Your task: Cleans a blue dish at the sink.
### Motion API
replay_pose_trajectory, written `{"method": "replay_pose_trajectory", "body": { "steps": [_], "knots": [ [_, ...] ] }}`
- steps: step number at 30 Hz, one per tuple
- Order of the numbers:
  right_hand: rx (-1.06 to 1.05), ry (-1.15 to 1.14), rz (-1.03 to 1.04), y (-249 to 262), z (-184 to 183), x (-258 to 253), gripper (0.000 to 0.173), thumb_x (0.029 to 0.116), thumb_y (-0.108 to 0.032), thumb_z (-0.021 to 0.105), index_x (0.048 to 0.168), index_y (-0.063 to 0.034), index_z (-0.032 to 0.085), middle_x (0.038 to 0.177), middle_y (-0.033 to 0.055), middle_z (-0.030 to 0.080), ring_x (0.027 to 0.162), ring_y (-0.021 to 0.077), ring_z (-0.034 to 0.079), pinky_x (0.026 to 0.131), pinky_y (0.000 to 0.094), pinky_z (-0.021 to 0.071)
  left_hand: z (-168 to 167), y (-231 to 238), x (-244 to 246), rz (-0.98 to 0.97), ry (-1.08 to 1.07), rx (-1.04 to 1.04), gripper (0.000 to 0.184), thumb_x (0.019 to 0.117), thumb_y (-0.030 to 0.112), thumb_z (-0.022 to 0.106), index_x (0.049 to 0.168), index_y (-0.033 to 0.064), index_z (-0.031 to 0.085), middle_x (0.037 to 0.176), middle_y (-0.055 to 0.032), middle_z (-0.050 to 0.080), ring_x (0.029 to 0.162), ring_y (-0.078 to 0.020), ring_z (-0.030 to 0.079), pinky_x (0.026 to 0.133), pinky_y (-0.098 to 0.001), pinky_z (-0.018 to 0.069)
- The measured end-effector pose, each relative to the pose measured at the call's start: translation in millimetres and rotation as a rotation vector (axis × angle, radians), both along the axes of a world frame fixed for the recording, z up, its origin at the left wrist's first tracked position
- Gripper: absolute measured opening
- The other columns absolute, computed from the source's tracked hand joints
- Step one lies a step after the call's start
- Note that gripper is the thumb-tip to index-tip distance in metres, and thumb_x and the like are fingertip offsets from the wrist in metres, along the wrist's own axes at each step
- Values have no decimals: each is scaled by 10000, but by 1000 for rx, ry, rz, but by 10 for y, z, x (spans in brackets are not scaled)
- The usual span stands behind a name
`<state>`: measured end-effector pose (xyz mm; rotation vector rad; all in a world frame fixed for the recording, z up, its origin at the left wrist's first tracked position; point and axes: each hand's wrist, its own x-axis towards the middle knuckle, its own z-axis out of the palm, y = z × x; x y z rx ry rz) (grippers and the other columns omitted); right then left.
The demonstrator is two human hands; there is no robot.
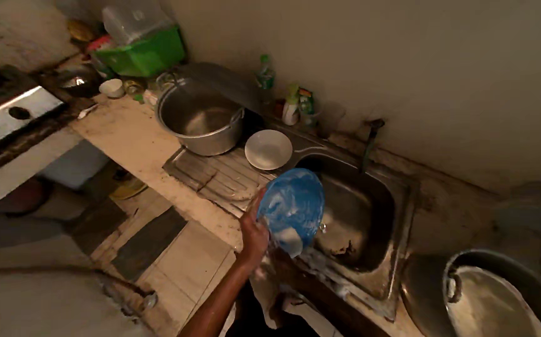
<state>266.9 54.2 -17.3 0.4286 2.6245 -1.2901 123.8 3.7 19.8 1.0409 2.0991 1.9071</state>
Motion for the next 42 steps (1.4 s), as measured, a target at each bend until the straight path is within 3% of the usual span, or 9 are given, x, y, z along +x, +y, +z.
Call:
{"method": "replay_pose_trajectory", "body": {
  "steps": [5, 8, 16, 20, 25, 28, 30, 35, 42],
  "knots": [
    [369, -12, 30, 693, -472, 352, 746, 1078, -552, 336, 1602, -22, 308, 1667, 200, 277, 1551, 364, 257, 1260, 580, 203, 36, -105, -33, -91, 70, -12, 489, 869, -91, 468, 1341, -92, 596, 1426, -200, 591, 1371, -272, 540, 1164, -403, 444],
    [23, -13, -88, 108, -254, 107, 490, 1050, -295, 546, 1414, 33, 557, 1427, 237, 577, 1346, 343, 539, 1162, 464, 403, 22, -17, 62, -27, 61, 30, 436, 885, -71, 495, 1301, -99, 621, 1404, -206, 606, 1356, -278, 554, 1157, -402, 456],
    [486, -53, 15, 422, -642, 391, 560, 1066, -241, 439, 1561, 13, 374, 1637, 234, 325, 1505, 405, 344, 1219, 570, 299, 323, 319, -335, -225, -114, -330, 455, 931, -72, 534, 1370, 19, 613, 1366, -152, 638, 1253, -204, 616, 1074, -366, 496],
    [264, 88, -263, 84, -51, -5, 408, 1017, -137, 543, 1363, 73, 597, 1279, 244, 674, 1182, 361, 667, 1046, 465, 517, -4, 297, -95, -238, -275, -259, 593, 946, 24, 578, 1521, 17, 436, 1570, -154, 446, 1389, -198, 504, 1135, -355, 443],
    [-463, 126, -165, 149, -25, 77, 540, 1092, -191, 426, 1565, 50, 326, 1600, 216, 393, 1468, 227, 419, 1222, 343, 328, -86, -16, 72, -43, -128, 2, 477, 895, -71, 506, 1368, -128, 533, 1435, -229, 565, 1321, -222, 572, 1116, -349, 468],
    [99, 77, 45, 833, -508, 418, 561, 1038, -361, 578, 1497, -50, 496, 1533, 143, 513, 1404, 267, 503, 1164, 450, 420, -102, -77, -104, -187, 9, -37, 476, 885, -65, 486, 1351, -94, 578, 1418, -190, 597, 1331, -220, 572, 1134, -365, 470],
    [495, -56, 159, 1449, -466, 390, 804, 1015, -618, 459, 1608, -95, 317, 1655, 142, 335, 1493, 360, 376, 1174, 592, 371, -136, -29, -74, -252, 70, -81, 510, 899, -65, 473, 1404, -73, 545, 1478, -181, 549, 1386, -220, 523, 1171, -372, 435],
    [615, -176, 62, 2209, -165, 150, 645, 1084, -486, 388, 1580, -75, 368, 1628, 179, 368, 1490, 397, 370, 1167, 622, 358, -118, 52, -21, -279, 187, -130, 590, 867, -89, 433, 1449, -43, 517, 1537, -174, 490, 1478, -268, 405, 1236, -412, 340],
    [-12, 41, -192, 716, -816, 19, 746, 1060, -472, 483, 1608, -13, 271, 1669, 180, 284, 1528, 304, 324, 1248, 444, 289, -213, 117, 40, -176, -119, -479, 556, 1020, 62, 520, 1554, 13, 374, 1428, -214, 573, 1264, -260, 613, 1075, -408, 497]
  ]
}}
